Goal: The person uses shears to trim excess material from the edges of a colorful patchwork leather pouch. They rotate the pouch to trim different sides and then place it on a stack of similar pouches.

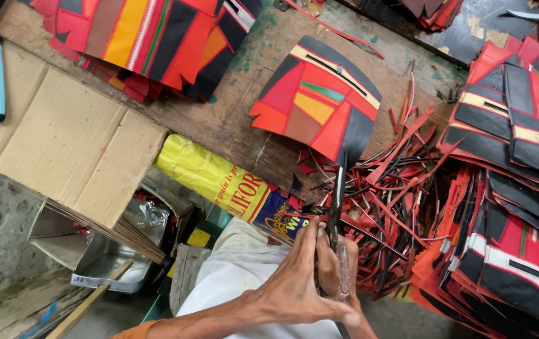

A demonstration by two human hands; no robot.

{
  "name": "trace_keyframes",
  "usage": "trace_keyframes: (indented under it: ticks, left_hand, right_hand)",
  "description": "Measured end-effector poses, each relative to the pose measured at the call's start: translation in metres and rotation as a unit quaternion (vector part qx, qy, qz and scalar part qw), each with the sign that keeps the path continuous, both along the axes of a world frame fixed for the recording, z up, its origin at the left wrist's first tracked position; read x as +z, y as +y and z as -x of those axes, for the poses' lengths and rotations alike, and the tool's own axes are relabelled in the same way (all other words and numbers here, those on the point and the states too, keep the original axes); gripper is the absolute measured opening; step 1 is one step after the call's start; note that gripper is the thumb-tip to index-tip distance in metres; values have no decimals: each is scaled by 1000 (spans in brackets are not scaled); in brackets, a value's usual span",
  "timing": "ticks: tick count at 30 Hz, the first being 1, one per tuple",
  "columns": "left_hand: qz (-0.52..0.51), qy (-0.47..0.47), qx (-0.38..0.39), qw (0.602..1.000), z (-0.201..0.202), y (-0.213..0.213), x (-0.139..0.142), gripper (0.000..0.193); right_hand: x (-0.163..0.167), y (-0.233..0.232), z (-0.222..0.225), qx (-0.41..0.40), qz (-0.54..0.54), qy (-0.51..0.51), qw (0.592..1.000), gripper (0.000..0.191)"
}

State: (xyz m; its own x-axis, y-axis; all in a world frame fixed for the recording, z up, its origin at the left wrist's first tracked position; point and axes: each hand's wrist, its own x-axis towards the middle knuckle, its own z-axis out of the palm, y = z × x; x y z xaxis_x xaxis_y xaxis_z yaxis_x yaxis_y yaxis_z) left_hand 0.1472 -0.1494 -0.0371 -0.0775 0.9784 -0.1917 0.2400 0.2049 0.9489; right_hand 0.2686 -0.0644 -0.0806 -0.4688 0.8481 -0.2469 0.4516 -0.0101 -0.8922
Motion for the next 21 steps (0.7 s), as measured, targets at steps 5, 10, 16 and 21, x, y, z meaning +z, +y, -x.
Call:
trace_keyframes:
  ticks: [5,10,16,21]
  left_hand:
    - [-3,-12,65,998,-4,10,-1,132]
    - [-3,-13,20,1000,12,5,-4,129]
    - [23,-397,161,903,68,70,-28,70]
    - [-110,-434,257,857,89,142,-30,38]
  right_hand:
    - [-9,4,0,92,-90,-27,991,14]
    - [-8,-6,3,11,19,23,1000,21]
    - [1,1,4,-106,219,65,968,41]
    - [19,-20,-11,-93,275,48,956,39]
